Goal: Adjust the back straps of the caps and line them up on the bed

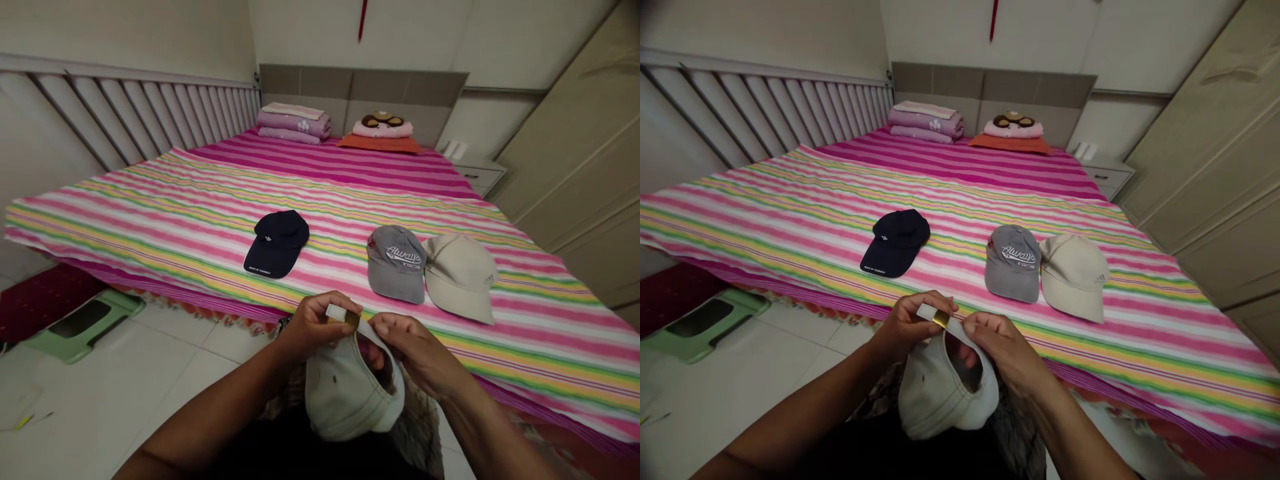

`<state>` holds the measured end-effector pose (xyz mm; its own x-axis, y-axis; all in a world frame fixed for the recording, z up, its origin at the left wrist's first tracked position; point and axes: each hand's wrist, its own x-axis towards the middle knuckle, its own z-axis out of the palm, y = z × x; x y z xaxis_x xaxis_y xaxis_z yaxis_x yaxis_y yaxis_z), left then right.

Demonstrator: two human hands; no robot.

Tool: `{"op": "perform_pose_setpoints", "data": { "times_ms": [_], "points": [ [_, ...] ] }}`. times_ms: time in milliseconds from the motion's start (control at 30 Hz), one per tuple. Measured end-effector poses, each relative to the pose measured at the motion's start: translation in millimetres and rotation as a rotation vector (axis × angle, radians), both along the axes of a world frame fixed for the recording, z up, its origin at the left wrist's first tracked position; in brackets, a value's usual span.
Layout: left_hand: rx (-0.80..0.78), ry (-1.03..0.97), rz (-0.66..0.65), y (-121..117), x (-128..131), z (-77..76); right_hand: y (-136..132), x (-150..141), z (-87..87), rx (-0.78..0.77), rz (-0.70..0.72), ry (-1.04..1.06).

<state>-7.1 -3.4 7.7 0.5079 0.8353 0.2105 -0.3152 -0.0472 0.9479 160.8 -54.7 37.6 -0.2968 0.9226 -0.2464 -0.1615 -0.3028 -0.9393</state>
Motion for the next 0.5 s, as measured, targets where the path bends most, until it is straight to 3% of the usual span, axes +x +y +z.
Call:
{"op": "perform_pose_setpoints", "data": {
  "times_ms": [167, 500],
  "points": [
    [-0.025, 0.026, -0.017, 0.6, 0.8, 1.2, -0.1, -2.2, -3.1, -0.051, -0.060, 0.042],
    [-0.127, 0.068, -0.201, 7.8, -4.2, -0.2, 3.9, -3.9, -2.8, -0.052, -0.061, 0.071]
  ]
}}
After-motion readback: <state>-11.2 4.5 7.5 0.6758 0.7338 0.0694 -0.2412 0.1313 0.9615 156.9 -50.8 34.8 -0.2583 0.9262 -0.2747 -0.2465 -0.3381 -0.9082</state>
